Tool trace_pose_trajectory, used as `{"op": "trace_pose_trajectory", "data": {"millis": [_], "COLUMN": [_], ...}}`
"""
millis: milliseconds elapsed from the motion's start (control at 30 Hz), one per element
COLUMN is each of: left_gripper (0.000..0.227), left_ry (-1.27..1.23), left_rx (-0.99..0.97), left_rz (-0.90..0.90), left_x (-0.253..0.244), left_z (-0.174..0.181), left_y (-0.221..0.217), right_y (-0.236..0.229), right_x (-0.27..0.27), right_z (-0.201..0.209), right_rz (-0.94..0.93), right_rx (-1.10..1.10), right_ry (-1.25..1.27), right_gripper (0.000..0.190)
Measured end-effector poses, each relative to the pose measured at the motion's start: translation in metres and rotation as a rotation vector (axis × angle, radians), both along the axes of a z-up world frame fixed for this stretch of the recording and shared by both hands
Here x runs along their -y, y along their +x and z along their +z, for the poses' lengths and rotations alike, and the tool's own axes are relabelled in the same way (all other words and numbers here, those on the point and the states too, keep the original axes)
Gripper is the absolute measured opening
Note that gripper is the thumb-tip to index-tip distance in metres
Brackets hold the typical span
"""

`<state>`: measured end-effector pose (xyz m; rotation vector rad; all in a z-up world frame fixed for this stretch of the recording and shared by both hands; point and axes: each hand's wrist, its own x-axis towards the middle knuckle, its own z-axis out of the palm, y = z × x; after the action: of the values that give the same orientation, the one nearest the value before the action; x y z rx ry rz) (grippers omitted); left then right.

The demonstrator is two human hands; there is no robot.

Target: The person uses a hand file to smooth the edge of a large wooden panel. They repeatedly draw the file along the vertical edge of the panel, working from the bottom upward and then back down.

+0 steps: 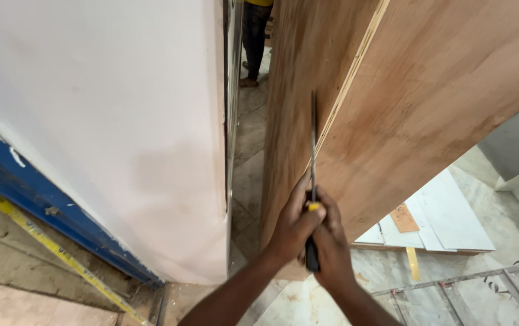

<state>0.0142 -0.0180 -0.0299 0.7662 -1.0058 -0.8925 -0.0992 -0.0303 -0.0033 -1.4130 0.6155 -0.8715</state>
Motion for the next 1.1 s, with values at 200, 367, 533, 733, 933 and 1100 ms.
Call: {"op": "trace_pose_trajectory", "data": {"millis": [200, 367, 533, 733, 933, 1100], "left_gripper": [0.09, 0.108, 0.109, 0.095, 0.087, 0.084], "left_ry": [-0.003, -0.015, -0.287, -0.312, -0.329, -0.326], "left_rx": [-0.05, -0.048, 0.286, 0.367, 0.385, 0.38], "left_rz": [0.041, -0.053, 0.228, 0.343, 0.394, 0.406], "left_x": [-0.055, -0.074, -0.061, -0.042, -0.039, -0.031], "left_z": [-0.025, -0.014, 0.002, 0.027, 0.034, 0.033], "left_y": [-0.02, -0.028, -0.022, -0.009, -0.011, -0.008], "right_y": [-0.003, -0.004, 0.008, 0.025, 0.024, 0.023], "right_x": [-0.013, 0.0, -0.001, -0.005, -0.002, 0.008], "right_z": [-0.046, -0.05, -0.005, 0.051, 0.052, 0.04], "right_rz": [0.064, 0.074, 0.007, -0.04, 0.0, -0.021], "right_rx": [0.228, 0.285, 0.297, 0.265, 0.292, 0.331], "right_ry": [0.353, 0.376, 0.294, 0.185, 0.127, 0.148], "right_gripper": [0.061, 0.062, 0.062, 0.06, 0.058, 0.059]}}
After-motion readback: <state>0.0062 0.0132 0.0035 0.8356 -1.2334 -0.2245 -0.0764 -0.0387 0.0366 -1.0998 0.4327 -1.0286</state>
